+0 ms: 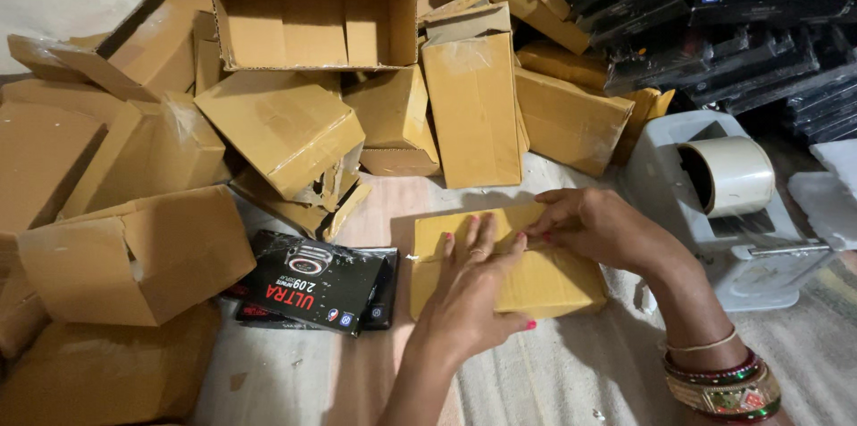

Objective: The person places a smartwatch box into a small cardboard box, adds white foam padding, closes the flaps, and seals the box with clear packing tape. The process is repeated for multiple smartwatch boxes.

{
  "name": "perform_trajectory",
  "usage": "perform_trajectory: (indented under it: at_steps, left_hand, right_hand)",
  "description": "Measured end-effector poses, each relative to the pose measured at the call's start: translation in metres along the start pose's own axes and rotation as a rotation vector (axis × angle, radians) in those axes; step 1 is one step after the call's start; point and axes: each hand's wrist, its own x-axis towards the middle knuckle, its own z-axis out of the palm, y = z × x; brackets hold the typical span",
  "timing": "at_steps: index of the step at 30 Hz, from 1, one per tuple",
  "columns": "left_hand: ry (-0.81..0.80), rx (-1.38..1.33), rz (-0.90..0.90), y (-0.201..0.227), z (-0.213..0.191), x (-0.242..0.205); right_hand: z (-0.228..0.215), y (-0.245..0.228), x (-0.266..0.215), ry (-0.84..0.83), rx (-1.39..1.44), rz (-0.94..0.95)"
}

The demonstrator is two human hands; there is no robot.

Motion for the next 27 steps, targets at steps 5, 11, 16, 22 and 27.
perform_trajectory:
  at_steps: [5, 11, 16, 22, 27]
  left_hand:
    - [-0.067, 0.163, -0.163, 0.011, 0.005, 0.004]
    - [-0.097, 0.196, -0.216, 0.007, 0.005, 0.008]
    - [-0.029, 0.208, -0.123, -0.002, 0.019, 0.008]
    - [-0.069, 0.204, -0.192, -0.001, 0.02, 0.011]
    - [-0.076, 0.176, -0.288, 0.011, 0.009, 0.009]
  right_hand:
    - [-0.007, -0.015, -0.014, -0.188, -0.078, 0.054]
    - [-0.003, -0.026, -0.024, -0.361, -0.263, 0.265]
    - [-0.005, -0.028, -0.022, -0.34, -0.162, 0.031]
    - [-0.001, -0.04, -0.03, -0.348, -0.282, 0.234]
    - [0.013, -0.033, -0.047, -0.213, -0.35, 0.081]
